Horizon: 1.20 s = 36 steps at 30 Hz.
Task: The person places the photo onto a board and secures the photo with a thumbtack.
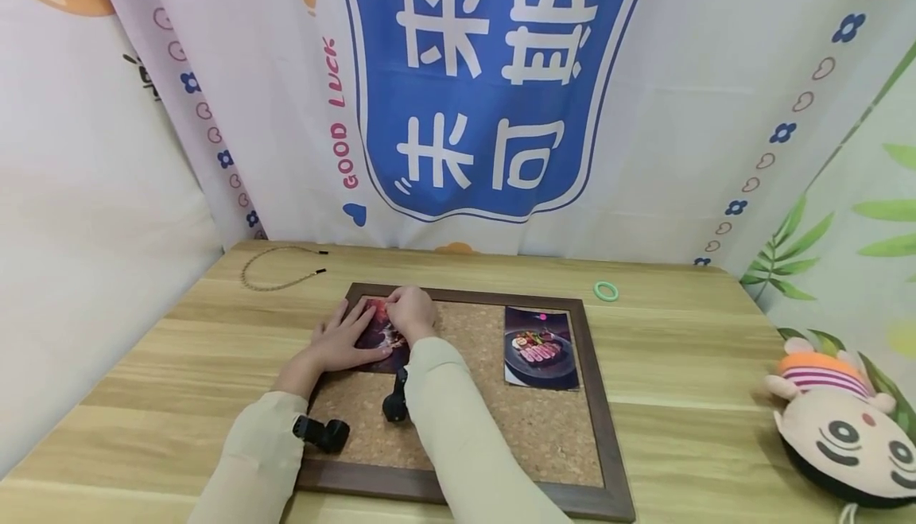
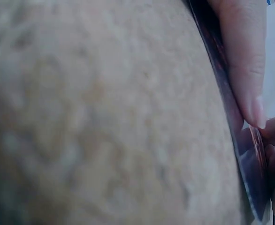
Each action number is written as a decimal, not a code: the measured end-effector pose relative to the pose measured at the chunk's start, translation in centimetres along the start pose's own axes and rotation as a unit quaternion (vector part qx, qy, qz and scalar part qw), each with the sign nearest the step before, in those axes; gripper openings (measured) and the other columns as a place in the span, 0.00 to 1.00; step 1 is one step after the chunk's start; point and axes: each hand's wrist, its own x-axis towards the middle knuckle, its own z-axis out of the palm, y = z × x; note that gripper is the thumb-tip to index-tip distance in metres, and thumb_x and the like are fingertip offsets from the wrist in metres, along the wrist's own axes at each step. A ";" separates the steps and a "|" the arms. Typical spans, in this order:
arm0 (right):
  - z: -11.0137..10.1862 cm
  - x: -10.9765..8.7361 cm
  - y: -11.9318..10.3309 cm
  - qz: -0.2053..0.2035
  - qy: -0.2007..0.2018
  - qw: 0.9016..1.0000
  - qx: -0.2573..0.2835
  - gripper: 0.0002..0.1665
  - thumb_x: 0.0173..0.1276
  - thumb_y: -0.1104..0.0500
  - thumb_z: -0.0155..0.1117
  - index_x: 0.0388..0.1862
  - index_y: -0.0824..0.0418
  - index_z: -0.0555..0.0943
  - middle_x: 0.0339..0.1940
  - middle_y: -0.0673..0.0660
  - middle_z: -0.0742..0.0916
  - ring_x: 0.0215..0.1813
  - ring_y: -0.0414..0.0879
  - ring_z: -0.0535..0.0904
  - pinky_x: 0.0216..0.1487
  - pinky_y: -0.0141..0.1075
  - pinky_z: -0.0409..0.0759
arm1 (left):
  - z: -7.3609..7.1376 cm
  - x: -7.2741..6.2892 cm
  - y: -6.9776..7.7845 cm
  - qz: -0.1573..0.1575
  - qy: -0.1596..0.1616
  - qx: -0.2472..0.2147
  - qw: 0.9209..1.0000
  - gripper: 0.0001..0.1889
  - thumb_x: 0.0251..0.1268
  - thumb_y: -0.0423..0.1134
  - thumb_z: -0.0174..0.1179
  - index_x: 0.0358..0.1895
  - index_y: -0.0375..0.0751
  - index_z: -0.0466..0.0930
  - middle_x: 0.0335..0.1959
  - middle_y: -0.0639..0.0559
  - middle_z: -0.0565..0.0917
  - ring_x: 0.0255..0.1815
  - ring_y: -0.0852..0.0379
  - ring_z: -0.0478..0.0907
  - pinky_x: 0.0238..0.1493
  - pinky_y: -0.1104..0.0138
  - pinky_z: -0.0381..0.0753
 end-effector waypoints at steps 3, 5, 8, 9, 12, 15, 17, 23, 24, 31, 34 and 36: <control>-0.1 0.1 0.0 -0.004 -0.001 1.000 -0.015 0.06 0.58 0.53 0.58 0.28 0.48 0.83 0.31 0.45 0.82 0.34 0.42 0.75 0.32 0.37 0.71 | -0.1 0.2 -0.1 0.001 -0.002 0.004 1.000 0.47 0.47 0.68 0.48 0.67 0.43 0.48 0.67 0.45 0.43 0.65 0.43 0.31 0.53 0.40 0.38; 0.0 0.1 0.0 -0.012 0.000 1.000 -0.023 0.06 0.58 0.52 0.58 0.28 0.49 0.83 0.30 0.44 0.81 0.33 0.42 0.75 0.31 0.36 0.71 | -0.1 0.2 -0.1 0.002 -0.002 0.003 1.000 0.47 0.47 0.68 0.48 0.66 0.42 0.49 0.67 0.44 0.44 0.65 0.42 0.32 0.53 0.40 0.38; 0.3 0.2 0.3 -0.033 0.011 0.999 -0.025 0.07 0.57 0.51 0.58 0.29 0.49 0.83 0.30 0.44 0.82 0.33 0.41 0.75 0.32 0.35 0.71 | -0.2 0.2 -0.1 0.000 -0.002 0.004 1.000 0.47 0.47 0.68 0.48 0.66 0.42 0.49 0.67 0.44 0.44 0.65 0.42 0.32 0.53 0.40 0.38; 0.4 0.2 0.4 -0.041 0.016 0.999 -0.023 0.08 0.58 0.51 0.58 0.30 0.49 0.83 0.30 0.44 0.82 0.33 0.41 0.75 0.32 0.35 0.72 | -0.2 0.1 -0.1 -0.001 -0.002 0.003 1.000 0.47 0.47 0.68 0.48 0.66 0.41 0.49 0.67 0.44 0.44 0.65 0.42 0.32 0.53 0.40 0.38; 0.6 0.2 0.8 -0.062 0.036 0.997 -0.017 0.08 0.58 0.51 0.57 0.31 0.49 0.83 0.32 0.45 0.82 0.34 0.40 0.76 0.32 0.34 0.72 | -0.2 0.1 0.0 -0.002 -0.005 0.003 1.000 0.47 0.47 0.68 0.48 0.67 0.43 0.48 0.67 0.45 0.43 0.65 0.43 0.31 0.53 0.40 0.38; 0.8 0.0 1.1 -0.069 0.041 0.997 0.001 0.09 0.60 0.52 0.56 0.35 0.49 0.82 0.33 0.44 0.82 0.34 0.40 0.75 0.31 0.35 0.71 | -0.2 0.1 0.0 -0.001 -0.006 0.000 1.000 0.47 0.47 0.68 0.48 0.67 0.43 0.48 0.67 0.45 0.44 0.65 0.43 0.31 0.53 0.40 0.38; 0.8 0.0 1.1 -0.066 0.038 0.997 0.018 0.09 0.60 0.52 0.56 0.37 0.49 0.82 0.32 0.44 0.82 0.33 0.39 0.75 0.30 0.34 0.71 | -0.2 0.1 0.0 -0.002 -0.005 -0.001 1.000 0.47 0.47 0.68 0.48 0.67 0.43 0.48 0.67 0.45 0.44 0.65 0.43 0.31 0.53 0.40 0.38; 0.7 -0.1 1.0 -0.056 0.036 0.997 0.027 0.06 0.59 0.52 0.57 0.33 0.49 0.81 0.27 0.43 0.80 0.26 0.38 0.72 0.26 0.33 0.69 | -0.2 0.1 0.0 -0.004 -0.007 -0.012 1.000 0.47 0.47 0.68 0.49 0.67 0.43 0.48 0.67 0.44 0.43 0.65 0.43 0.31 0.53 0.40 0.37; 0.7 -0.1 1.0 -0.055 0.038 0.997 0.026 0.06 0.59 0.53 0.57 0.32 0.49 0.81 0.27 0.43 0.80 0.26 0.39 0.72 0.26 0.33 0.69 | -0.2 0.1 0.0 -0.004 -0.008 -0.013 1.000 0.47 0.47 0.68 0.49 0.67 0.43 0.48 0.67 0.44 0.43 0.65 0.43 0.30 0.53 0.40 0.37; 0.7 0.1 1.0 -0.057 0.041 0.997 0.011 0.05 0.59 0.53 0.58 0.27 0.48 0.81 0.27 0.44 0.80 0.27 0.39 0.72 0.25 0.33 0.68 | -0.2 0.2 0.0 -0.005 -0.008 -0.011 1.000 0.47 0.47 0.68 0.48 0.67 0.43 0.47 0.67 0.45 0.43 0.65 0.44 0.30 0.53 0.40 0.38; 0.6 0.1 0.9 -0.055 0.035 0.998 -0.003 0.05 0.59 0.54 0.58 0.27 0.48 0.81 0.27 0.44 0.80 0.26 0.39 0.73 0.26 0.33 0.69 | -0.2 0.2 0.0 -0.006 -0.007 -0.010 1.000 0.47 0.46 0.69 0.48 0.67 0.43 0.47 0.67 0.45 0.43 0.65 0.44 0.30 0.53 0.40 0.38; 0.6 0.1 0.7 -0.049 0.027 0.998 -0.014 0.05 0.59 0.54 0.57 0.27 0.48 0.81 0.26 0.44 0.80 0.26 0.39 0.73 0.25 0.33 0.69 | -0.1 0.1 0.0 -0.006 -0.010 -0.009 1.000 0.47 0.47 0.68 0.48 0.67 0.44 0.47 0.67 0.45 0.43 0.65 0.44 0.30 0.53 0.40 0.38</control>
